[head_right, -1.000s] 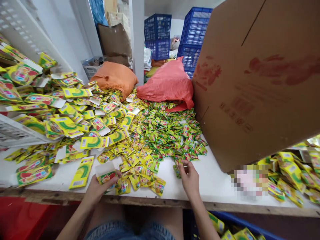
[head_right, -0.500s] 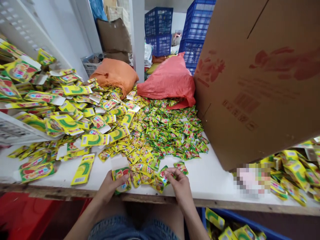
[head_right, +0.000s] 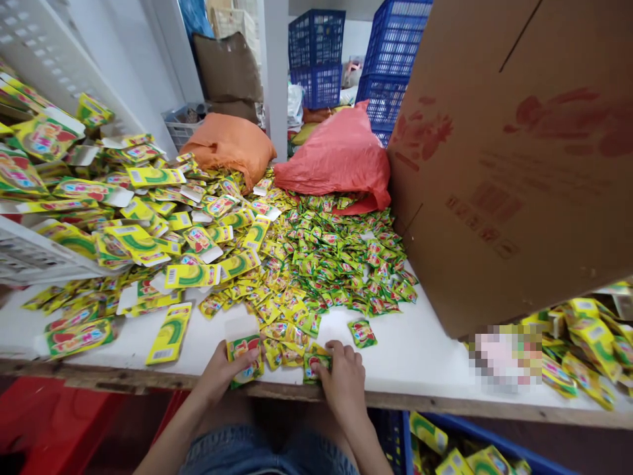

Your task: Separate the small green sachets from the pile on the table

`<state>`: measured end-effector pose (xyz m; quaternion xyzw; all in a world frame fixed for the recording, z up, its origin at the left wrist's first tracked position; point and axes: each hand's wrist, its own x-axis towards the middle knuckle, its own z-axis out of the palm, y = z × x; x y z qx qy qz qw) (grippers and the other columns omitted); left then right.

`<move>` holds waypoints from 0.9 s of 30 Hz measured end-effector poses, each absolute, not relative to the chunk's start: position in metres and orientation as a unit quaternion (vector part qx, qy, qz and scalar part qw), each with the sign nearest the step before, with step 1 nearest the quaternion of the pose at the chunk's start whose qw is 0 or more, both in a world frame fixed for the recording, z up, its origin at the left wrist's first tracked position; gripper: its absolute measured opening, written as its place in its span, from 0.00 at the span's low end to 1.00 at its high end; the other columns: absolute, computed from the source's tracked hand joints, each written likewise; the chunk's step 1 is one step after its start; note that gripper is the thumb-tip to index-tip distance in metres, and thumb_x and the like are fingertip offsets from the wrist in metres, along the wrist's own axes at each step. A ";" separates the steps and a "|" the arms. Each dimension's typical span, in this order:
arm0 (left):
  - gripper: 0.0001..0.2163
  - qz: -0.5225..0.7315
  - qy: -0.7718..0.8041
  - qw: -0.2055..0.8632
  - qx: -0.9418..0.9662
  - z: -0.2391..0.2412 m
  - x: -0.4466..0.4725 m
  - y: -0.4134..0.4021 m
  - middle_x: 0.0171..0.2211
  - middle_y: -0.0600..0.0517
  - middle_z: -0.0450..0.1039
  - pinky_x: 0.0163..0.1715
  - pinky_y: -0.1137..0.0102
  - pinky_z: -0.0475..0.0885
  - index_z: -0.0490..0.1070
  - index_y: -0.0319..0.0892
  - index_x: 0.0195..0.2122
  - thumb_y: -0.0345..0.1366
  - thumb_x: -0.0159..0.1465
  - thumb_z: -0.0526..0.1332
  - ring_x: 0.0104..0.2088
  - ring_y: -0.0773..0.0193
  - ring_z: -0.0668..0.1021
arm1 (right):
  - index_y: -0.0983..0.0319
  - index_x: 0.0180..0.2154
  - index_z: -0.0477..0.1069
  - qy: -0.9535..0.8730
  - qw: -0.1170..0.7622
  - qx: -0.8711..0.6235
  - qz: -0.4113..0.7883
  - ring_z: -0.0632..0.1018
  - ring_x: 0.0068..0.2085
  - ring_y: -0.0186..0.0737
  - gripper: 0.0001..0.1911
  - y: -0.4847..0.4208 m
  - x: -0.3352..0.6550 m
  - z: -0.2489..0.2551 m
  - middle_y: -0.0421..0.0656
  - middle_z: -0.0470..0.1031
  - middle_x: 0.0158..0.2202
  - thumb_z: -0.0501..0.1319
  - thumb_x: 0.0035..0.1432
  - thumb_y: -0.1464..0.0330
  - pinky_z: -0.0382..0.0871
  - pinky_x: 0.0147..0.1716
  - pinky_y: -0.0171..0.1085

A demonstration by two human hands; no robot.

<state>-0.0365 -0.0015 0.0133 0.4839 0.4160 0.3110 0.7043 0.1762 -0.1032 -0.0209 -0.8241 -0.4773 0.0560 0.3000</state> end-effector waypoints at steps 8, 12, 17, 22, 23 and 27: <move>0.20 0.293 0.364 0.711 0.525 0.014 -0.028 -0.008 0.38 0.44 0.77 0.40 0.64 0.71 0.70 0.36 0.42 0.41 0.50 0.66 0.40 0.55 0.77 | 0.59 0.37 0.64 -0.504 0.403 -0.723 0.246 0.73 0.30 0.39 0.08 -0.105 0.174 0.005 0.41 0.72 0.30 0.54 0.56 0.64 0.66 0.30 0.35; 0.20 0.283 0.352 0.701 0.553 0.026 -0.002 -0.024 0.41 0.44 0.76 0.44 0.62 0.69 0.70 0.37 0.43 0.39 0.49 0.67 0.42 0.54 0.76 | 0.60 0.41 0.63 -0.433 0.510 -0.709 0.224 0.72 0.32 0.38 0.13 -0.093 0.157 0.018 0.41 0.71 0.32 0.54 0.56 0.59 0.66 0.32 0.34; 0.18 0.331 0.334 0.713 0.519 0.028 0.019 -0.030 0.41 0.44 0.76 0.44 0.63 0.70 0.71 0.37 0.42 0.40 0.51 0.65 0.41 0.55 0.77 | 0.59 0.40 0.62 -0.319 0.610 -0.695 0.205 0.70 0.30 0.37 0.15 -0.072 0.145 0.021 0.40 0.69 0.29 0.53 0.56 0.57 0.66 0.30 0.34; 0.20 0.342 0.351 0.715 0.499 0.020 0.011 -0.016 0.37 0.44 0.77 0.39 0.64 0.72 0.71 0.36 0.41 0.41 0.49 0.67 0.37 0.55 0.78 | 0.60 0.40 0.64 -0.341 0.628 -0.681 0.162 0.70 0.33 0.38 0.16 -0.066 0.165 0.031 0.41 0.69 0.33 0.57 0.53 0.57 0.65 0.32 0.34; 0.19 0.357 0.349 0.709 0.498 0.021 0.010 -0.014 0.38 0.44 0.77 0.40 0.64 0.71 0.71 0.36 0.41 0.41 0.50 0.66 0.38 0.55 0.77 | 0.60 0.40 0.65 -0.361 0.610 -0.686 0.166 0.70 0.31 0.37 0.17 -0.066 0.167 0.033 0.41 0.69 0.32 0.57 0.53 0.57 0.64 0.30 0.33; 0.17 0.382 0.328 0.694 0.514 0.037 0.013 -0.016 0.42 0.45 0.76 0.46 0.64 0.68 0.71 0.37 0.42 0.39 0.52 0.65 0.43 0.55 0.76 | 0.61 0.39 0.67 -0.421 0.550 -0.696 0.191 0.66 0.25 0.33 0.16 -0.065 0.161 0.039 0.39 0.69 0.29 0.57 0.54 0.58 0.61 0.25 0.32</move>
